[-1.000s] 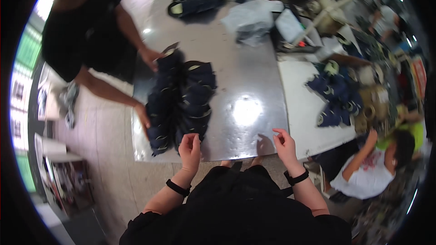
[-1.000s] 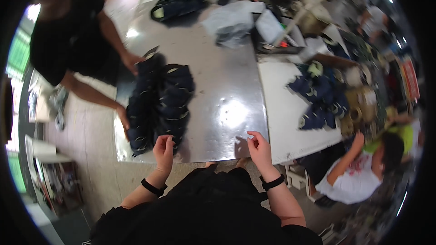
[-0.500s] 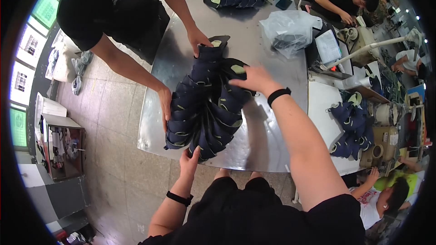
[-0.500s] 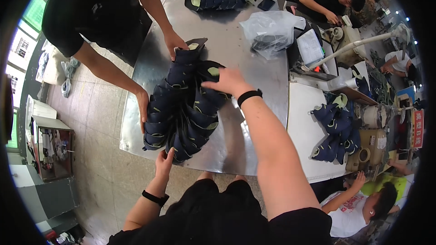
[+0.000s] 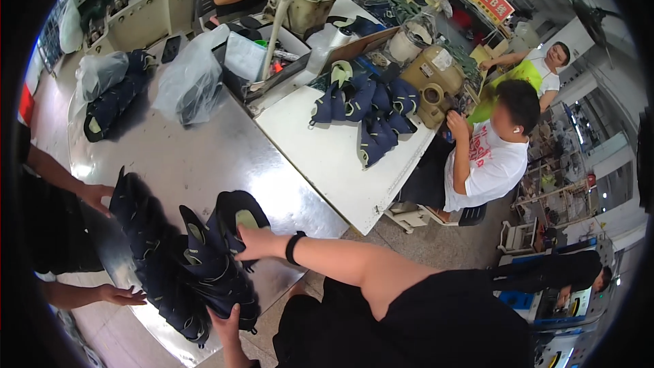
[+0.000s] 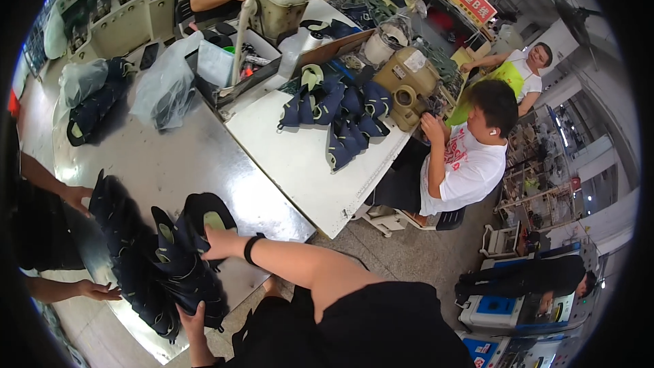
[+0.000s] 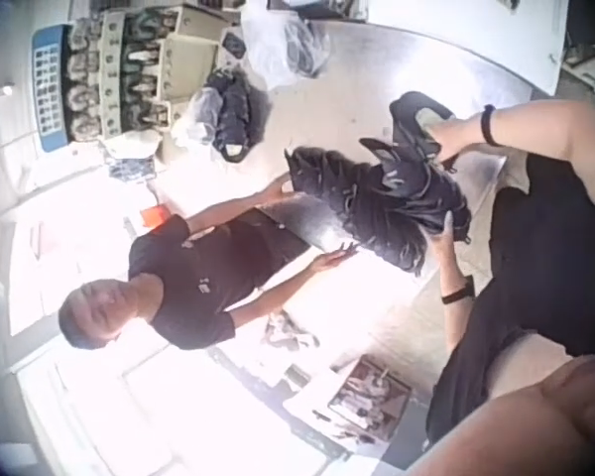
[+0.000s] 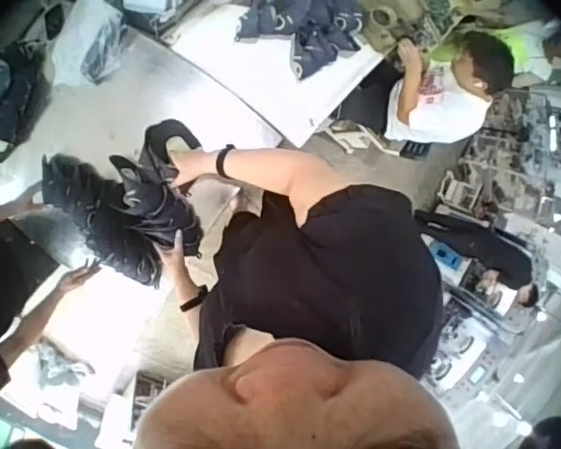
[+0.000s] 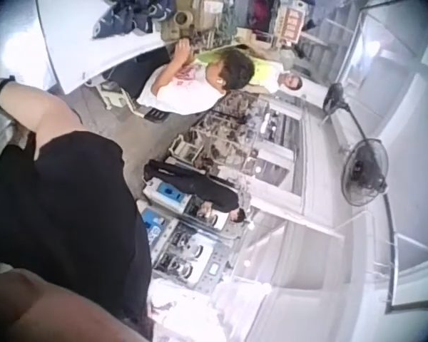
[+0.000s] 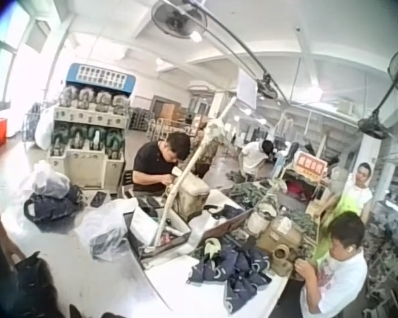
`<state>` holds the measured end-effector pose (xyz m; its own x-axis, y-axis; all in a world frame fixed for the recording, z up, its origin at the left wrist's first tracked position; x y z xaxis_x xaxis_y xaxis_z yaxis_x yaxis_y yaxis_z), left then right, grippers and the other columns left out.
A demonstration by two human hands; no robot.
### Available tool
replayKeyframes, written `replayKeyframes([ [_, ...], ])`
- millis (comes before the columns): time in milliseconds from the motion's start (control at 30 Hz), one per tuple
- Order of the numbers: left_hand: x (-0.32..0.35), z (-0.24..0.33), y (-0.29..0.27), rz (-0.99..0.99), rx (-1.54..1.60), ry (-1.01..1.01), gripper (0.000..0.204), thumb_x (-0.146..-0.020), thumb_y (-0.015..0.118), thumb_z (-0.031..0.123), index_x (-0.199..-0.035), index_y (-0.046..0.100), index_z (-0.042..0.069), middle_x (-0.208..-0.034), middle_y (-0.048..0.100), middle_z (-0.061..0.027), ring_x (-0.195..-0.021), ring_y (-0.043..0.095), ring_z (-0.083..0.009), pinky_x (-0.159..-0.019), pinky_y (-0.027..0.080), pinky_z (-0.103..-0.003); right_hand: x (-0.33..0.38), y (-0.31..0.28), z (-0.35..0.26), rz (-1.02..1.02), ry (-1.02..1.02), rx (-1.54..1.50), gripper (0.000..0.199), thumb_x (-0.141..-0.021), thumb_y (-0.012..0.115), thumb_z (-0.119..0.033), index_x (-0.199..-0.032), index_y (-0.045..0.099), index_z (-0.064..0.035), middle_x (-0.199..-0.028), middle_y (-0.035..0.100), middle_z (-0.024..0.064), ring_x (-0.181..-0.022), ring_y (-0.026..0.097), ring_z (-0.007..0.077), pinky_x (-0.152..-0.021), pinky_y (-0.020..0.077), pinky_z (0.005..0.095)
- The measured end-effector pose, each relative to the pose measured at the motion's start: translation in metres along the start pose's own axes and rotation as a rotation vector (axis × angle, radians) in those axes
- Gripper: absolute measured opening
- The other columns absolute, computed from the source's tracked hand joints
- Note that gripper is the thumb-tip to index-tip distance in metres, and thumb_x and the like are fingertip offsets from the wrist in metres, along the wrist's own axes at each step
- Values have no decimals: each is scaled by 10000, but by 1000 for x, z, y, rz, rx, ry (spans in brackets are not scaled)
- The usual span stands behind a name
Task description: The recorder operates a heel-shaping or heel-lasting machine to mold the back part of shoe uppers.
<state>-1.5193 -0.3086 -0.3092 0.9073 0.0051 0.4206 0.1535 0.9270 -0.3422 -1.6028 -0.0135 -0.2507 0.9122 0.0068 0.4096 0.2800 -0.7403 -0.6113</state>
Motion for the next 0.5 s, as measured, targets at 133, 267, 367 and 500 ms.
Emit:
replayKeyframes([
  [133,-23,54,16,-187,-51,157,1060,-639,886,193,-1457,274,-92,-1355,498,-219,-1228,504,-259,-1069,383,-357,5,-27,-13,97,-159,53,517,-749,727,-229,-1161,465,-60,-862,664,204,-827,653,429,-702,507,516],
  [267,-33,73,36,-285,-39,47,1065,-584,897,200,-1435,318,-72,-1309,539,-208,-1198,543,-273,-1037,427,-360,-29,-89,-13,280,-105,302,281,-809,588,-79,-1074,496,-76,-763,647,172,-734,656,417,-626,492,539],
  [367,-40,85,36,-275,-203,148,1013,-607,889,283,-1410,368,-48,-1280,568,-189,-1174,566,-251,-999,455,-367,-43,-136,2,363,-63,181,358,-762,580,-50,-1112,506,-59,-940,644,218,-899,621,440,-755,486,522],
  [500,-40,75,28,-280,-71,75,1018,-615,894,304,-1425,371,-27,-1235,608,-197,-1121,603,-240,-960,480,-347,-64,-180,37,521,126,40,520,-822,679,-204,-1273,462,-66,-1172,628,242,-1067,611,427,-895,499,458],
])
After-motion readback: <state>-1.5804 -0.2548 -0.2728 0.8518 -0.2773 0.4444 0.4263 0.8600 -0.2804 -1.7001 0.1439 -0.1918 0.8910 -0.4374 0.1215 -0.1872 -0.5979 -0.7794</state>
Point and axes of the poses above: each hand's wrist, its own x-axis away from the middle knuckle, its own y-axis out of the palm, z = x × y, the point moved 10 cm from there along -x, towards the middle knuckle
